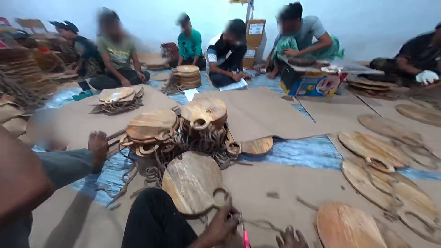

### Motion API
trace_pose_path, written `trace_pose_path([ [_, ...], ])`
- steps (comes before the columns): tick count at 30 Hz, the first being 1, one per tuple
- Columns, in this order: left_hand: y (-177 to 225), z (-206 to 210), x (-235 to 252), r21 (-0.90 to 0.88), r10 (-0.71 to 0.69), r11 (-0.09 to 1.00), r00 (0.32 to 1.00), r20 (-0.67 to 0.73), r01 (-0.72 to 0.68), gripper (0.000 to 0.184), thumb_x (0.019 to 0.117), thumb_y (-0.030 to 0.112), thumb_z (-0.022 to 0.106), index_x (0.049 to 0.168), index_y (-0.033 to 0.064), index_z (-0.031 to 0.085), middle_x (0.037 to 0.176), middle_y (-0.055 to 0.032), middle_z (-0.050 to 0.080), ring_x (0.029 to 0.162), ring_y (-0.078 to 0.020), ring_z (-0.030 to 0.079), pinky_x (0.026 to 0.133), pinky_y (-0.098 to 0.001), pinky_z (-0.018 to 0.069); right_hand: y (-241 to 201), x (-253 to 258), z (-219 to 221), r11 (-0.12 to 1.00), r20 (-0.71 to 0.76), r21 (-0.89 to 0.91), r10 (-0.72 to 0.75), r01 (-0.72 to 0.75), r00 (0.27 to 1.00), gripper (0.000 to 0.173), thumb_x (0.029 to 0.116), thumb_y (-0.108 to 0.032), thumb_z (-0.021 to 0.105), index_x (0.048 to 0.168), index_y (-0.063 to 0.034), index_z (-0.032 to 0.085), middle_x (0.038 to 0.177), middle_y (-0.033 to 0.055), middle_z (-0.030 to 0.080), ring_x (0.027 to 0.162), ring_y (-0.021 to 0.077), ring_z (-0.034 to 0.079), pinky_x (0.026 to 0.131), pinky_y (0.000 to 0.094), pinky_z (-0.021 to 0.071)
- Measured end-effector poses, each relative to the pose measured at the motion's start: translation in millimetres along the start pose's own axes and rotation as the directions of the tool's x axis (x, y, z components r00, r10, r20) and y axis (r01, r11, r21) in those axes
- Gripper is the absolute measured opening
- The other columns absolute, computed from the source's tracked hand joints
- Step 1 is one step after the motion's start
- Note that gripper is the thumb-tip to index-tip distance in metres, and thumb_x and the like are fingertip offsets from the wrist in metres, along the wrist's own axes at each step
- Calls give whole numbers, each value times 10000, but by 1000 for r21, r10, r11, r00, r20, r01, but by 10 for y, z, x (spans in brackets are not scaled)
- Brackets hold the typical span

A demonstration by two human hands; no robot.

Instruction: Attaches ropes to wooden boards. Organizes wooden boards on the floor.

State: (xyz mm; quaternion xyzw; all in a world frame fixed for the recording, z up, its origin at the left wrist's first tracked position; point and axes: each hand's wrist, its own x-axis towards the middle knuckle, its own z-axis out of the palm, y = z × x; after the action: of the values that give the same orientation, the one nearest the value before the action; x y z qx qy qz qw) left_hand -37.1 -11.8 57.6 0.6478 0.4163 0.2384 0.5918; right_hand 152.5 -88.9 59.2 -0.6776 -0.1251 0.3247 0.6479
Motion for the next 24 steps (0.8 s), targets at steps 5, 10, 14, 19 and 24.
trace_pose_path([
  [5, 74, 76, 197, -130, -252, 960, 968, -8, 249, 291, 1080, 168, 529, 1208, -70, 637, 1017, -144, 687, 828, -150, 682, 814, -325, 592, 73, -96, 22, 700, 205, -523, -450, 486, 869, 717, 973, -228, 622, 1532, 110, 327, 1577, 350, 328, 1468, 512, 324, 1188, 628, 300],
  [10, -79, 171, 279, -326, -236, 920, 972, -13, 219, 235, 1083, 161, 529, 1203, -22, 615, 903, -81, 684, 681, -114, 644, 653, -269, 573, 87, 78, 139, 642, 621, -461, -259, 612, 740, 605, 930, -143, 720, 1489, -71, 500, 1551, 121, 491, 1479, 352, 388, 1204, 584, 322],
  [14, -72, 114, 281, -331, -215, 922, 977, -3, 202, 191, 1074, 127, 540, 1101, -32, 645, 831, -74, 665, 625, -105, 611, 609, -249, 550, -36, 211, 268, 367, 787, -458, -257, 810, 561, 671, 830, -138, 822, 1452, -184, 573, 1610, 95, 418, 1521, 390, 290, 1200, 626, 266],
  [19, -101, 65, 263, -252, -204, 950, 978, -51, 185, 209, 1075, 154, 549, 1082, -5, 684, 851, -72, 662, 593, -103, 567, 570, -247, 512, -15, 304, 271, 529, 834, -389, -147, 755, 532, 211, 935, -96, 738, 1146, -95, 723, 1060, 65, 745, 1017, 229, 704, 993, 507, 530],
  [24, -11, 68, 194, -297, -249, 929, 967, -62, 220, 181, 1067, 131, 562, 1177, 10, 638, 982, -114, 645, 748, -158, 652, 728, -322, 592, 54, 105, 285, 748, 691, -438, -73, 498, 719, 213, 949, -58, 719, 1152, -121, 706, 976, 71, 736, 640, 191, 662, 594, 379, 585],
])
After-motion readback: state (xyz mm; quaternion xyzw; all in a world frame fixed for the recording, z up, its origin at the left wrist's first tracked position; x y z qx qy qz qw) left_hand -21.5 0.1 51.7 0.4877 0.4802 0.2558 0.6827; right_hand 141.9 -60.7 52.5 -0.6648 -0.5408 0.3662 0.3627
